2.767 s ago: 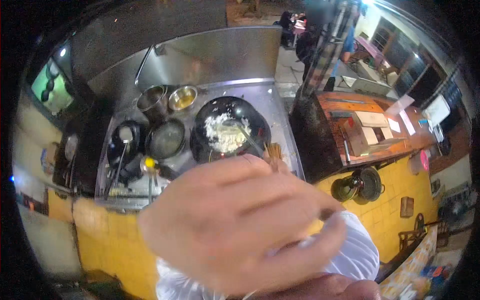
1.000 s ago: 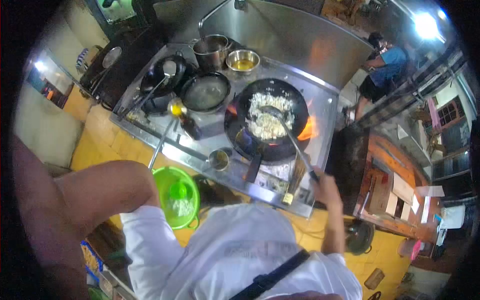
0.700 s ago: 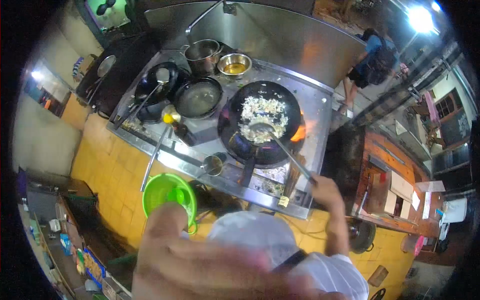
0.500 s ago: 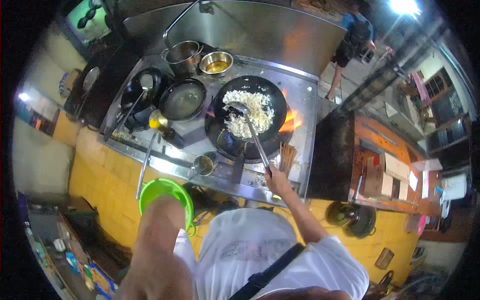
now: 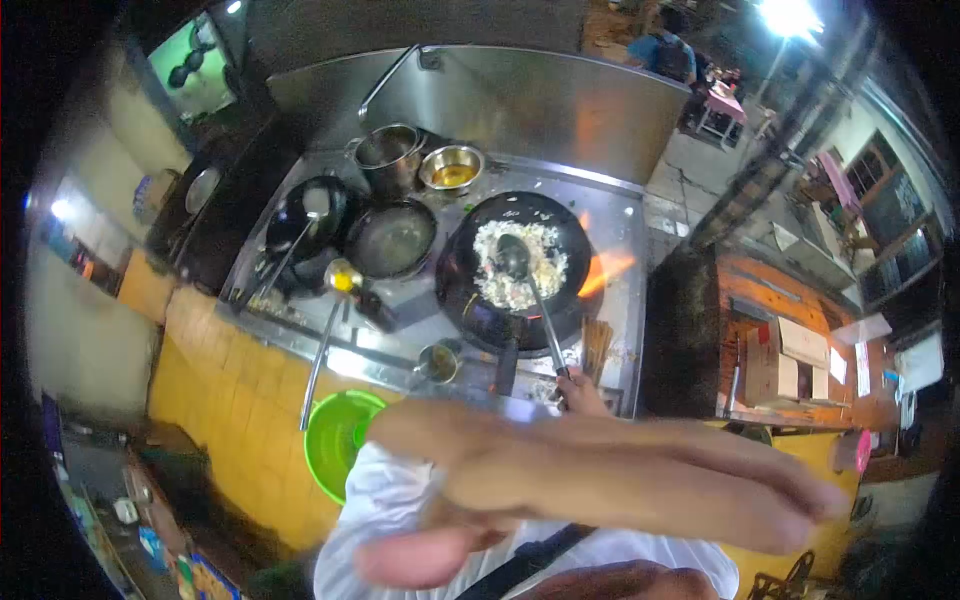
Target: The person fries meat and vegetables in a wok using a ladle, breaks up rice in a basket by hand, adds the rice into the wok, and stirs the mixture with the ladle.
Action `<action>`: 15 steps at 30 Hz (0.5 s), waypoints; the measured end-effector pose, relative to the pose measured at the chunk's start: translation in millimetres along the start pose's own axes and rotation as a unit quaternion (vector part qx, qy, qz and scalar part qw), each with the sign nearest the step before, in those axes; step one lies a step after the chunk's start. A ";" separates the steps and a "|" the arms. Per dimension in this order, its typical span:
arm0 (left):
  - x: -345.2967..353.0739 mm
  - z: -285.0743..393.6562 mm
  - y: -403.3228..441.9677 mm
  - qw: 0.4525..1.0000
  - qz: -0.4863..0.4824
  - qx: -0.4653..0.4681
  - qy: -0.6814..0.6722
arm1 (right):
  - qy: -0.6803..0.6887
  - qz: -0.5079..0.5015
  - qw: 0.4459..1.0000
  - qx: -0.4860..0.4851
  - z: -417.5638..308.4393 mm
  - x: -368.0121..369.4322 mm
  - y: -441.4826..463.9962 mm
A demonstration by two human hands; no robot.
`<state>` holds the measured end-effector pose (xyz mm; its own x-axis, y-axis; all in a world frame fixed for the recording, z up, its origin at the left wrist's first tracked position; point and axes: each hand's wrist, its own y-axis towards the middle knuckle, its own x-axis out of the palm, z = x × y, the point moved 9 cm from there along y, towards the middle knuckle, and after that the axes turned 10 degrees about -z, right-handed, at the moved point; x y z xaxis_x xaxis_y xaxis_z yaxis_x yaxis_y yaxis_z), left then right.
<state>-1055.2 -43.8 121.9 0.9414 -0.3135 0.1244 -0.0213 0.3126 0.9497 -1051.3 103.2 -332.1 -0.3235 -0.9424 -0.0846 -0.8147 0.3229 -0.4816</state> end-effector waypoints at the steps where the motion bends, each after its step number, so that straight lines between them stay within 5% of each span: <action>1: 9.1 -4.4 2.3 0.998 -0.031 0.005 -0.063 | 0.073 -0.034 0.996 0.031 36.1 5.9 19.4; 6: 34.7 -5.2 3.9 0.961 -0.083 0.074 -0.254 | 0.133 -0.054 0.990 -0.008 65.8 5.3 37.7; 9: 38.5 -24.5 13.2 0.951 -0.073 0.049 -0.297 | 0.116 -0.022 0.991 0.060 62.1 5.5 25.8; 15: 40.7 -46.3 14.9 0.952 -0.020 -0.039 -0.303 | -0.010 0.000 1.000 0.017 13.9 9.7 4.0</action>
<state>-1001.7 -10.4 127.8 0.5735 -0.7786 0.2548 0.0576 0.3486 0.9355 -1050.9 94.2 -346.9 -0.3131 -0.9442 -0.1020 -0.7976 0.3198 -0.5114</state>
